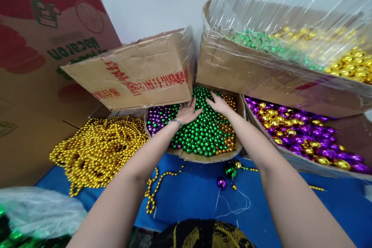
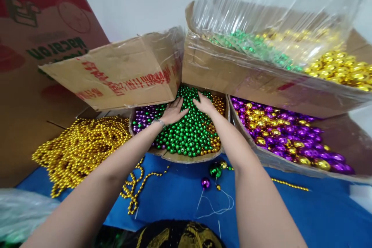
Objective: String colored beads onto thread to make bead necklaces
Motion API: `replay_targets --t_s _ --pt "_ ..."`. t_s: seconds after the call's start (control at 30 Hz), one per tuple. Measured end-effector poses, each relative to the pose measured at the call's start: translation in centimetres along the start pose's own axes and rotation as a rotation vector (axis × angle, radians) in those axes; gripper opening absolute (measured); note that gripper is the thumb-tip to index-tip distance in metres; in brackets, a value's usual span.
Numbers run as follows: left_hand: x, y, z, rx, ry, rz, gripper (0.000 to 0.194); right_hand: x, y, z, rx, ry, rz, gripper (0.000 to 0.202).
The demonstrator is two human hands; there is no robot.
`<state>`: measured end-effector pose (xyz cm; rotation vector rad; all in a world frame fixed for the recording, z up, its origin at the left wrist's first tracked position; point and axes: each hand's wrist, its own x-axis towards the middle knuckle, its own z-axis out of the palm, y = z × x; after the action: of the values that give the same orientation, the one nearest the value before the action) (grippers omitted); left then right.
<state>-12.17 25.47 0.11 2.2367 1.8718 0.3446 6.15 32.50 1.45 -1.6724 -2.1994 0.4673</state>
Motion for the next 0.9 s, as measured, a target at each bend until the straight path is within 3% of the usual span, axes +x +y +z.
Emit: replay_targets --t_s 0.1,0.2,0.43,0.57,0.73,0.9 --pt "-0.3 0.2 -0.2 0.023 -0.018 0.026 0.078 0.0 1.2 -1.8 -0.040 0.013 0.025 0.049" --pt "-0.5 0.5 -0.2 0.046 -0.032 0.085 0.076 -0.3 1.2 -2.2 -0.077 0.024 -0.004 0.042" --pt "-0.5 1.2 0.2 -0.001 -0.070 0.130 0.073 -2.2 -0.2 -0.4 -0.126 -0.050 -0.194 0.051" --pt "-0.5 1.2 0.3 0.010 -0.052 0.119 0.070 -4.8 -0.6 -2.7 -0.127 -0.024 -0.244 0.052" --pt "-1.6 1.7 0.0 0.100 0.023 0.089 0.062 -12.6 -0.6 -8.3 -0.076 0.071 -0.398 0.037" --pt "-5.2 3.3 -1.4 0.093 0.190 0.325 0.049 -24.3 1.1 -12.1 -0.057 0.168 -0.396 0.036"
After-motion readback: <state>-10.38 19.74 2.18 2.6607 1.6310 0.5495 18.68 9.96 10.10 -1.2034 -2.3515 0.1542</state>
